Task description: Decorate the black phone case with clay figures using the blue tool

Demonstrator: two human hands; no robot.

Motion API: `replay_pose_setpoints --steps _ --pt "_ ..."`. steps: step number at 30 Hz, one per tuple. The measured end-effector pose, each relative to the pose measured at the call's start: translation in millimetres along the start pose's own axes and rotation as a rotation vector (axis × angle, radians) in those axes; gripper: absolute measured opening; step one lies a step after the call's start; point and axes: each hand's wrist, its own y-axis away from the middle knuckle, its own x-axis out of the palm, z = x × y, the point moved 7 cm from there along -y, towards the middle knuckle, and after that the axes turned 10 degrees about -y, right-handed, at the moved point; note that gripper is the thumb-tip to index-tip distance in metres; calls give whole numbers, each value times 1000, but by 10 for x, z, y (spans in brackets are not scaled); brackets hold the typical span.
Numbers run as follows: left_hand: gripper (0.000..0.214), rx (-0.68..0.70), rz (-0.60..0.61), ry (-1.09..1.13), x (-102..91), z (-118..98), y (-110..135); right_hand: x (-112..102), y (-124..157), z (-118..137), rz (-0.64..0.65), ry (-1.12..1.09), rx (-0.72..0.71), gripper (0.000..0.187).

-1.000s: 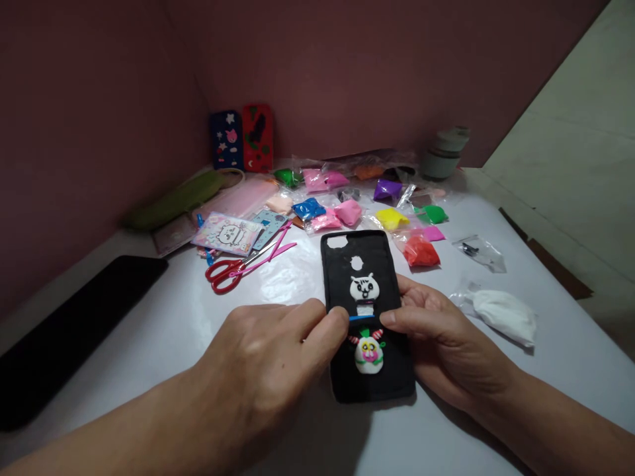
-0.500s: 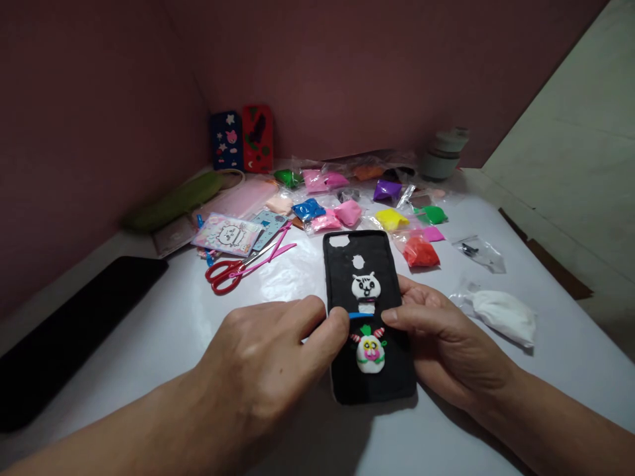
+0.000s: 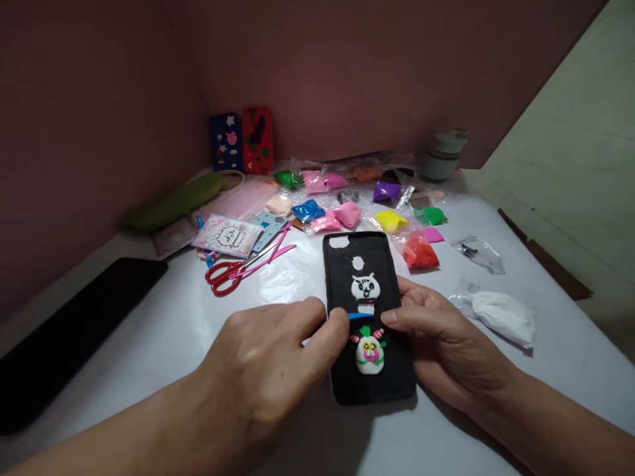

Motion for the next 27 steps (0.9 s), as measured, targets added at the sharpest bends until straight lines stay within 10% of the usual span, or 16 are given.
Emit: replay_pose_setpoints --steps 27 --pt "29 18 53 -79 -29 -33 -18 -5 0 0 -9 -12 1 30"
